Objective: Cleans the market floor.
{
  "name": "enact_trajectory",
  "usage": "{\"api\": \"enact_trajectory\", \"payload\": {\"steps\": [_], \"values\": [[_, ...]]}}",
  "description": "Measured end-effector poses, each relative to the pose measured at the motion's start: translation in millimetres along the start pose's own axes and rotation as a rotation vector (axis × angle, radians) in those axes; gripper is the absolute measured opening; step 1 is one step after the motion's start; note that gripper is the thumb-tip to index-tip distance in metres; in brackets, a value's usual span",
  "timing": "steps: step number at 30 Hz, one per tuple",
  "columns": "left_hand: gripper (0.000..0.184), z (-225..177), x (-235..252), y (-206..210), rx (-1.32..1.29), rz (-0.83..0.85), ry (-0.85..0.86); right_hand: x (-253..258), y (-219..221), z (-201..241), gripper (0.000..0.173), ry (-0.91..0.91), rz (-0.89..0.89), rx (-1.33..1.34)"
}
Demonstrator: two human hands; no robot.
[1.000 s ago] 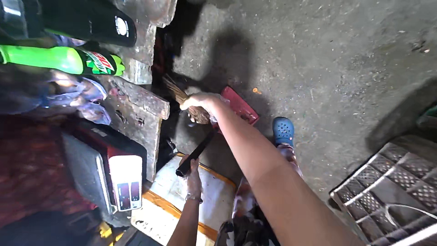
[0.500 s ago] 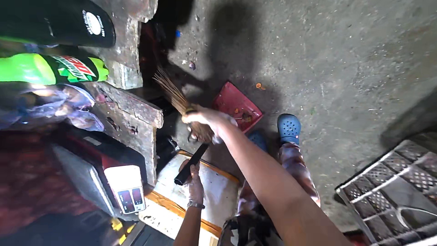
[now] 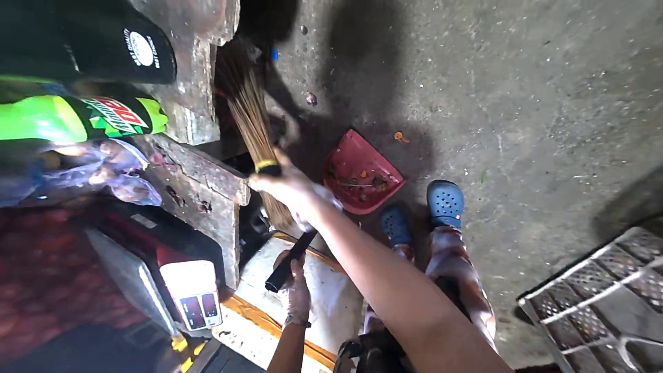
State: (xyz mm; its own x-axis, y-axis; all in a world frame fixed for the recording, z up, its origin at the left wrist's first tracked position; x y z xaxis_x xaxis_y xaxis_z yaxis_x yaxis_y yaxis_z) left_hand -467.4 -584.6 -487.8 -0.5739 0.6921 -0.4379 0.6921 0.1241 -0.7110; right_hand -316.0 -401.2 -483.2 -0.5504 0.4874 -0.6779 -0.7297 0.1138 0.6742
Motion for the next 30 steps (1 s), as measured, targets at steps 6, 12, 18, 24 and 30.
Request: {"api": "enact_trajectory", "payload": {"steps": [6, 12, 18, 24, 30], "values": [[0.051, -7.2, -3.2, -2.3, -0.032, 0.014, -0.021, 23.7, -21.0, 20.8, 0.026, -0.099, -0.102, 0.297], [0.042, 38.4, -6.1, -13.1, 0.638, 0.226, -0.291, -49.3, 18.6, -49.4, 0.064, -0.131, -0.137, 0.469], [0.042, 1.3, -2.3, -9.3, 0.042, 0.016, 0.014, 2.1, 29.7, 22.4, 0.027, -0.154, -0.025, 0.216], [0.040, -22.3, -6.5, -13.4, -0.032, 0.027, -0.075, -27.8, -31.0, -26.8, 0.013, -0.195, -0.106, 0.683], [0.040, -32.1, -16.0, -26.4, -0.104, 0.046, -0.116, -147.1, -28.2, -76.3, 0.070, -0.135, -0.191, 0.415]]}}
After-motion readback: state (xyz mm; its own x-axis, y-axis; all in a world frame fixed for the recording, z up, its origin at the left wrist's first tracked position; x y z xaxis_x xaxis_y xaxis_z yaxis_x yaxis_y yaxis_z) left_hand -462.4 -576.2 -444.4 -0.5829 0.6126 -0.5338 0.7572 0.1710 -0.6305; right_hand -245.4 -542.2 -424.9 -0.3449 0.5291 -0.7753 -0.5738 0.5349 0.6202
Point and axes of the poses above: each hand's wrist, its own x-axis towards the middle knuckle, its own y-axis out of the palm, z = x × y, the point moved 7 cm from there along x, towards the middle knuckle, and after that the axes turned 2 degrees about z, right-handed, at the moved point
